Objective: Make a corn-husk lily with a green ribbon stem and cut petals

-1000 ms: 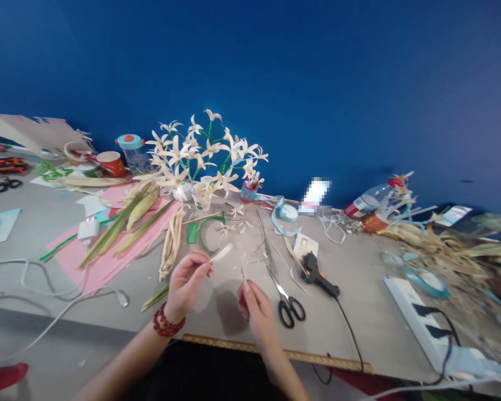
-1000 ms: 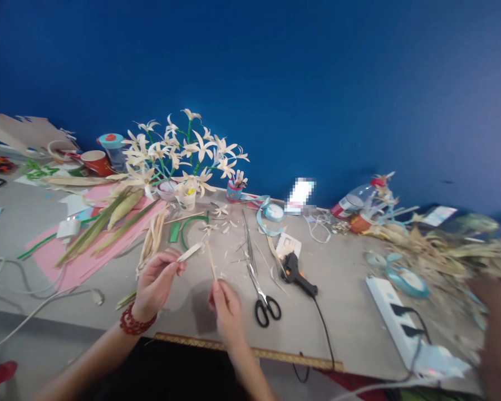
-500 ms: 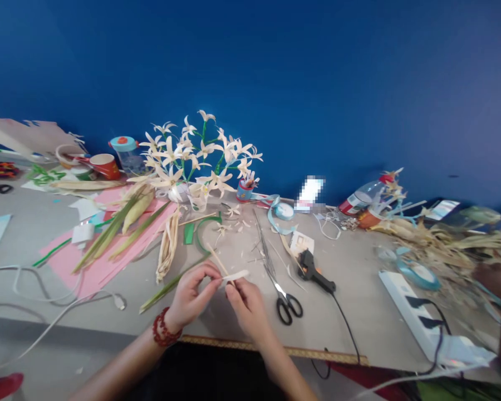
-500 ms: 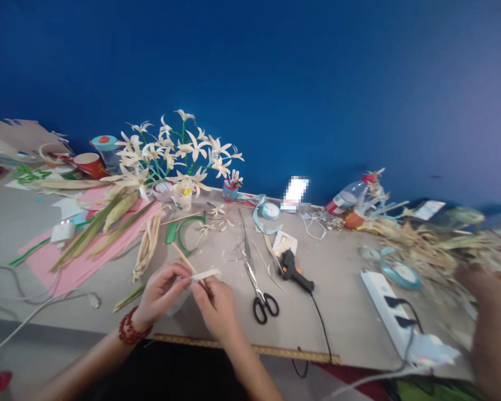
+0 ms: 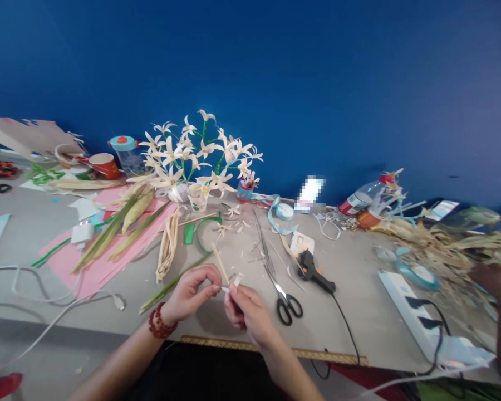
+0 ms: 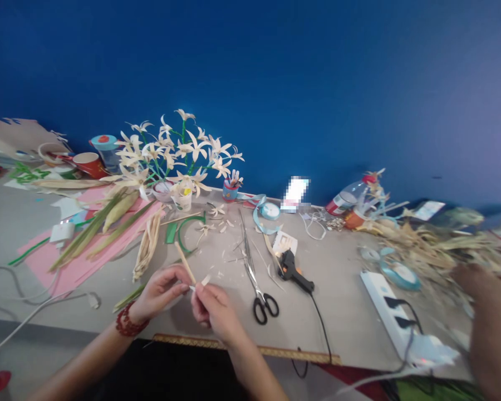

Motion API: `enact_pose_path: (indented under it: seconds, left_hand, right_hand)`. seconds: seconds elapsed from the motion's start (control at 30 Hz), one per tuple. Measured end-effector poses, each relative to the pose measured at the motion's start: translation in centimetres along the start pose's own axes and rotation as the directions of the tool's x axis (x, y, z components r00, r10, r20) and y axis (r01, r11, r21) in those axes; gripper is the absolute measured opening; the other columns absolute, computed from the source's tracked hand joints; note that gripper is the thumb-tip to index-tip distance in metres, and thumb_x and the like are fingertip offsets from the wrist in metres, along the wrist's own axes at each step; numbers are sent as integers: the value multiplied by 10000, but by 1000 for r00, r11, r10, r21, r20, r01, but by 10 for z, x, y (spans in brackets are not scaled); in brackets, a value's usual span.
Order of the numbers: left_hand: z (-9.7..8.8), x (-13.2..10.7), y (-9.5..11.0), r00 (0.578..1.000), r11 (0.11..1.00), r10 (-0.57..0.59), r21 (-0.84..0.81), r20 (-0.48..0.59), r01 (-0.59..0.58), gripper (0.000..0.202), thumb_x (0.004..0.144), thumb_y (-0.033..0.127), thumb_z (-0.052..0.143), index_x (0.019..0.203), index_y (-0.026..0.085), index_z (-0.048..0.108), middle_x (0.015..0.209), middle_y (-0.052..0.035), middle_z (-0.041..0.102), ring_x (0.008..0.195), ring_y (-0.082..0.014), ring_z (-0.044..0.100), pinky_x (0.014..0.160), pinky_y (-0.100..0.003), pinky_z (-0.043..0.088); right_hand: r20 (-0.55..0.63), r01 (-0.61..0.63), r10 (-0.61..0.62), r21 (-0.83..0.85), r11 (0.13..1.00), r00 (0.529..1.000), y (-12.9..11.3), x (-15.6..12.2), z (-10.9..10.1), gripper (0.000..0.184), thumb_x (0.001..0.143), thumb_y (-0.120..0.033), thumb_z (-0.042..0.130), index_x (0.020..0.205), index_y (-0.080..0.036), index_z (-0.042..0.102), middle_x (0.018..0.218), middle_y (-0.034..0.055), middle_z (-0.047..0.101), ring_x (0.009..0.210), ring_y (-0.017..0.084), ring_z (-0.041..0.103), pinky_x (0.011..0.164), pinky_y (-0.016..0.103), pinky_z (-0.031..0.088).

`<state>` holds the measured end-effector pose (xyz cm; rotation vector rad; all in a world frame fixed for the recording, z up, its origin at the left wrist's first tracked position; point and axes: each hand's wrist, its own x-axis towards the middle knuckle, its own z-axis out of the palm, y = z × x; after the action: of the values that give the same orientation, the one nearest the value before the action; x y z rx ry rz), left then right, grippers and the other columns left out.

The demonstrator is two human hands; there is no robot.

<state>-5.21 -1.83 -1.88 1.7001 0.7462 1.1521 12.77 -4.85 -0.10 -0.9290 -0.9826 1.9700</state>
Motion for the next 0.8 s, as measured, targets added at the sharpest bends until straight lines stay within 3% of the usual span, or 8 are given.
enact_pose_path:
  seconds: [0.2,0.37,0.43,0.5,0.53,0.6,0.7,0.8]
  left_hand:
    - [-12,-2,-7,999,991,-19,-128,39,24,111,890,205,573,799,151,605,706,-40,578,714,-162,550,679,-287,437]
    - [-20,-7,-18,994,948,-111,-301,-6,104,93,888,207,589,813,155,607,720,-22,553,686,-134,523,640,-256,411]
    - [-22,-9,-22,982,908,-185,-390,-37,156,93,881,220,605,815,154,611,734,-17,552,662,-118,513,615,-240,401]
    - [-22,-10,-24,959,856,-267,-481,-92,192,93,871,229,625,816,154,613,741,-14,558,650,-106,506,600,-226,395]
    - [-22,-9,-24,946,829,-302,-522,-114,202,94,863,231,636,815,153,614,742,-14,564,652,-103,507,600,-222,395]
    - [-20,-8,-22,927,781,-356,-583,-121,224,96,843,232,664,814,151,622,751,-19,584,663,-105,519,604,-218,397]
    - [-15,-2,-16,915,720,-392,-650,-93,242,102,815,231,697,808,152,633,743,-25,609,680,-115,545,617,-222,402]
    - [-10,4,-10,909,672,-411,-697,-70,250,96,807,225,705,810,157,637,709,-20,617,673,-113,550,631,-222,404]
  right_hand:
    - [230,-186,119,299,936,966,-13,-14,-6,491,855,-557,590,570,-183,446,382,-129,217,349,26,108,336,141,85]
    - [314,-145,9,413,899,949,-23,-39,-37,564,862,-566,560,492,-206,334,354,-130,161,313,21,72,286,121,101]
    - [188,40,-132,426,904,973,-30,-51,-58,586,884,-563,515,480,-221,262,343,-141,76,305,25,9,271,129,86]
    - [-133,347,-323,263,900,937,-38,-62,-83,583,879,-599,483,481,-228,272,351,-144,43,310,34,-4,274,143,113]
    - [-289,397,-358,85,914,888,-41,-66,-95,564,875,-626,455,495,-231,322,359,-130,97,316,50,55,293,157,153]
    - [-480,225,-392,-369,902,785,-43,-72,-118,469,880,-595,458,601,-222,507,401,-76,324,341,87,264,351,192,253]
    - [-516,-243,-498,-823,513,697,-33,-76,-144,396,845,-577,491,793,-219,653,600,38,618,541,197,567,492,267,407]
    - [-397,-344,-507,-918,199,765,-16,-75,-154,411,910,-508,379,876,-222,672,775,89,713,716,254,665,622,309,472]
